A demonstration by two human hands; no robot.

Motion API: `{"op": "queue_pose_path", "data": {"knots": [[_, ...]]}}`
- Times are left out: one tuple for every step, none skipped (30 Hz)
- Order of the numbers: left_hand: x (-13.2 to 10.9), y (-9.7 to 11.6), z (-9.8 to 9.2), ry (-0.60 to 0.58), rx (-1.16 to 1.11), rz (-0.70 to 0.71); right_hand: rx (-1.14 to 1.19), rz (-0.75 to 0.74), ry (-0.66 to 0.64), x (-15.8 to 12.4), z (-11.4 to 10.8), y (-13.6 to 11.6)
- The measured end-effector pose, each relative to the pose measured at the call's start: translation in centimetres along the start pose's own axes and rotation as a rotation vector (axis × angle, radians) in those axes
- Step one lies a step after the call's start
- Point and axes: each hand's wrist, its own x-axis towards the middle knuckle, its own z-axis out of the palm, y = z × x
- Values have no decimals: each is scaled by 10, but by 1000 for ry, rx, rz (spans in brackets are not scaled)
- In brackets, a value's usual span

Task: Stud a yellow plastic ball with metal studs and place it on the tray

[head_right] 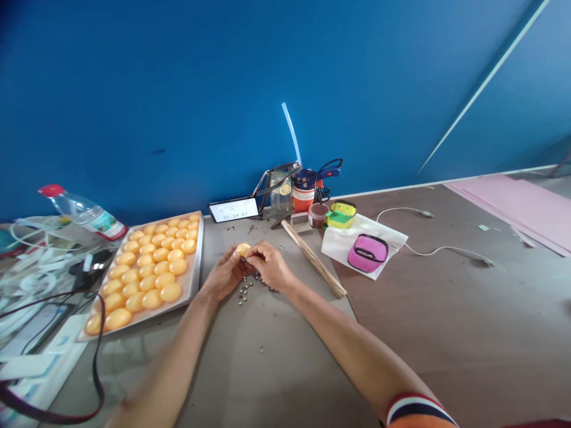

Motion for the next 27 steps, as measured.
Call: {"op": "queue_pose_path", "data": {"knots": [[0, 0, 1, 2, 5, 2, -10, 8, 1, 0, 0, 0], [0, 0, 1, 4, 8, 5, -15, 19, 2, 0, 0, 0], [0, 0, 2, 6, 11, 7, -14, 31, 2, -1, 0, 0], [-1, 0, 2, 8, 14, 8, -10, 46, -1, -1, 0, -1], [-1, 0, 2, 11, 18, 12, -6, 61, -5, -1, 0, -1], [-1, 0, 2, 15, 22, 16, -3, 76, -9, -2, 1, -1], [-1, 0, 2, 18, 26, 20, -3, 89, -12, -2, 1, -2], [-1, 0, 2, 20, 31, 21, -4, 99, -13, -2, 1, -2], [-1, 0, 2, 21, 35, 21, -7, 104, -14, -2, 1, -2], [-1, -1, 2, 22, 39, 20, -8, 103, -13, -2, 1, -2], [-1, -1, 1, 22, 42, 19, -8, 99, -11, -2, 1, -2], [-1, -1, 1, 24, 45, 19, -9, 94, -10, -2, 0, -2], [-1, -1, 1, 27, 49, 20, -10, 91, -7, -2, 0, -2], [-1, -1, 1, 33, 53, 24, -13, 92, -6, -2, 0, -2], [-1, -1, 2, 39, 57, 28, -19, 96, -5, -2, 0, -2], [-1, -1, 2, 44, 63, 31, -24, 105, -5, -2, 0, -2], [-1, -1, 3, 49, 72, 34, -30, 117, -6, -2, 0, -3], [-2, -1, 4, 55, 83, 36, -35, 128, -6, -2, 0, -3], [-2, -1, 5, 57, 95, 38, -39, 139, -5, -3, 1, -2], [-2, -1, 5, 56, 107, 39, -37, 152, -4, -3, 1, -2], [-3, -1, 6, 54, 119, 44, -30, 167, -1, -3, 2, -2], [-3, -2, 7, 51, 129, 50, -17, 184, 2, -3, 3, -2], [-3, -2, 7, 46, 140, 57, 2, 201, 8, -4, 3, -2], [-3, -2, 7, 40, 151, 64, 26, 217, 14, -4, 4, -1], [-3, -3, 7, 35, 164, 70, 48, 230, 20, -4, 4, -1], [-3, -3, 7, 32, 178, 76, 65, 239, 24, -4, 4, -1], [-3, -4, 7, 28, 190, 80, 76, 242, 23, -4, 4, -1]]}}
